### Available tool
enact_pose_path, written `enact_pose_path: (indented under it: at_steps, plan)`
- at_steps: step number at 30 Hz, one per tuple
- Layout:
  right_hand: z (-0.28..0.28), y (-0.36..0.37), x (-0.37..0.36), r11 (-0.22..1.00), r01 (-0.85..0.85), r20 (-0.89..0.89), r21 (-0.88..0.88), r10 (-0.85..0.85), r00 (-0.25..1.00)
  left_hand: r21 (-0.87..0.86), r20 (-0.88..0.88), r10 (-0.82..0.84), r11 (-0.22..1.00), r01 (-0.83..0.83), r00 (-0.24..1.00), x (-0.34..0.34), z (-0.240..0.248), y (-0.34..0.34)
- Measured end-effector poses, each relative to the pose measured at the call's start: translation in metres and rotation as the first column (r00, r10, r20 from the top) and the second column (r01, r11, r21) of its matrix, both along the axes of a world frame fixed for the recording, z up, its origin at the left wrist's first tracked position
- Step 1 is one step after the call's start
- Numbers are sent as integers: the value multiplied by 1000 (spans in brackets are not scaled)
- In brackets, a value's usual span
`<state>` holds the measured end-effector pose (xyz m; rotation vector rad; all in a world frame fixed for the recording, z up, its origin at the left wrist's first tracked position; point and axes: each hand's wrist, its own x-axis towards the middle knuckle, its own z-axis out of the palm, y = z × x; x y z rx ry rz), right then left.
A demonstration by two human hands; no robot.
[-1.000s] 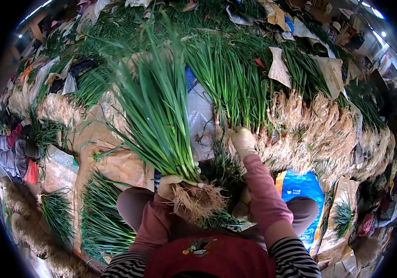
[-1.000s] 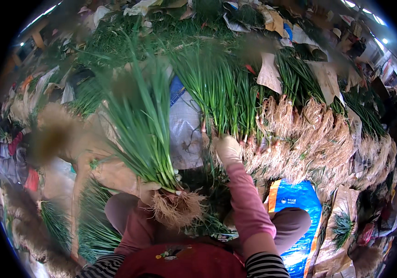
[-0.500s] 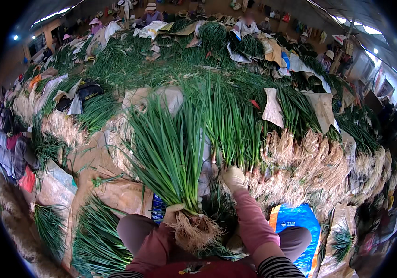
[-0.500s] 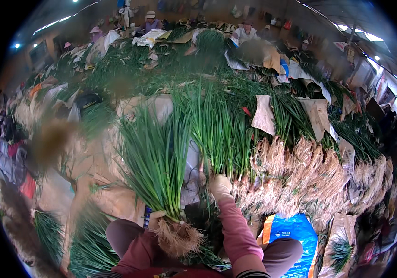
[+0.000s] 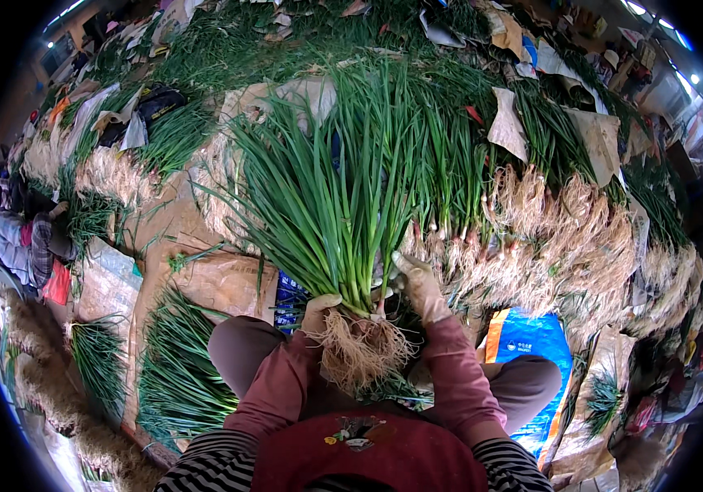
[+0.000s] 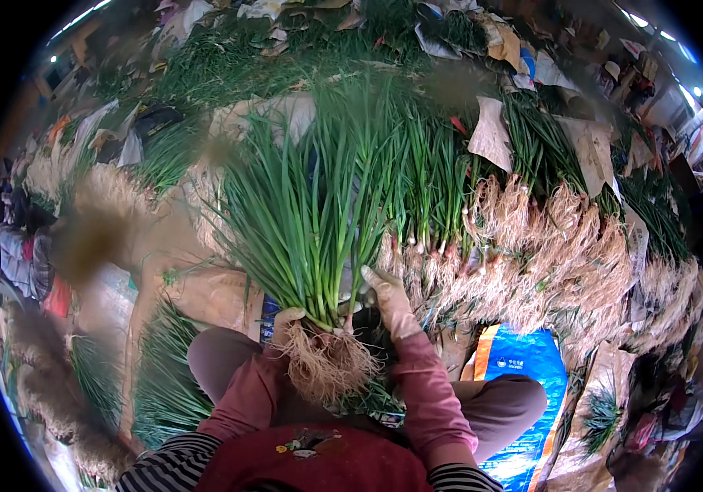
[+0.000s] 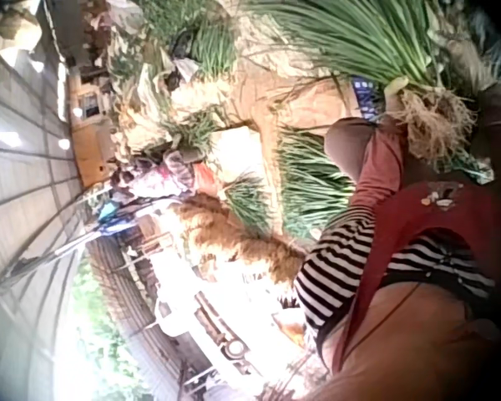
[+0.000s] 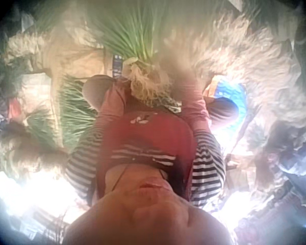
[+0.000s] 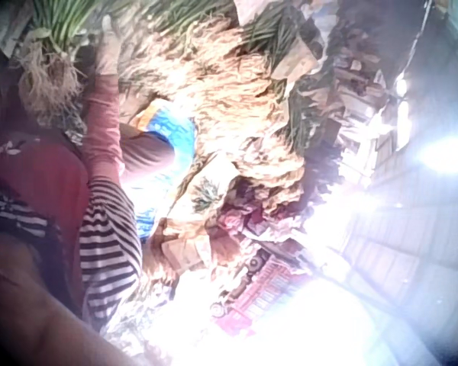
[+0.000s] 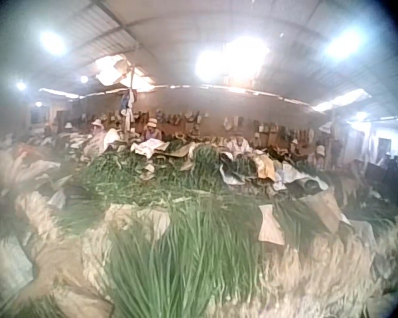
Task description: The person sorts a large bundle of green onions by hand while sitting on the floor of a warehouse. They pull individual stalks from a central pile, remove dried or yellowed outer leaves, and place the cleaned stalks into organized bundles on either side of their lap.
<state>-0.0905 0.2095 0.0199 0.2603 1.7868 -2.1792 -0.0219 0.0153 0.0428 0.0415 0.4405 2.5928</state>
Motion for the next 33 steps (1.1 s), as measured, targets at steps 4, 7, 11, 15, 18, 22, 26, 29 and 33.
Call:
enact_pose_path:
  at_steps: [4,7,11,15,18,22,26,29,33]
  plan:
    - [-15,-18,6,986,44,-100,158,-28,995,-146,-63,-55,988,45,997,-4,-21,-16]
    - [-44,-17,27,236,-227,104,945,441,891,31,-63,-119,992,121,991,-3,-28,-21]
    - [-36,15,26,85,-590,214,803,883,418,173,-105,-122,975,139,987,3,-17,-19]
    - [15,-12,-11,974,-221,-62,48,224,973,223,72,-54,974,36,996,8,-14,-24]
    - [26,-29,-20,936,-186,80,-298,218,973,182,25,23,983,-27,999,8,-2,-17]
    - [18,-36,-14,940,-120,50,-321,143,989,67,-29,83,994,-81,996,8,8,-14]
    - [20,-45,-6,908,-72,68,-414,109,992,20,-118,14,1000,-12,993,4,8,-17]
    - [-5,-45,-5,985,-92,50,-143,100,994,15,-67,7,1000,-6,998,6,7,-17]
    - [-43,-25,13,216,-190,39,958,555,831,-81,1,23,996,-23,1000,16,-7,-28]
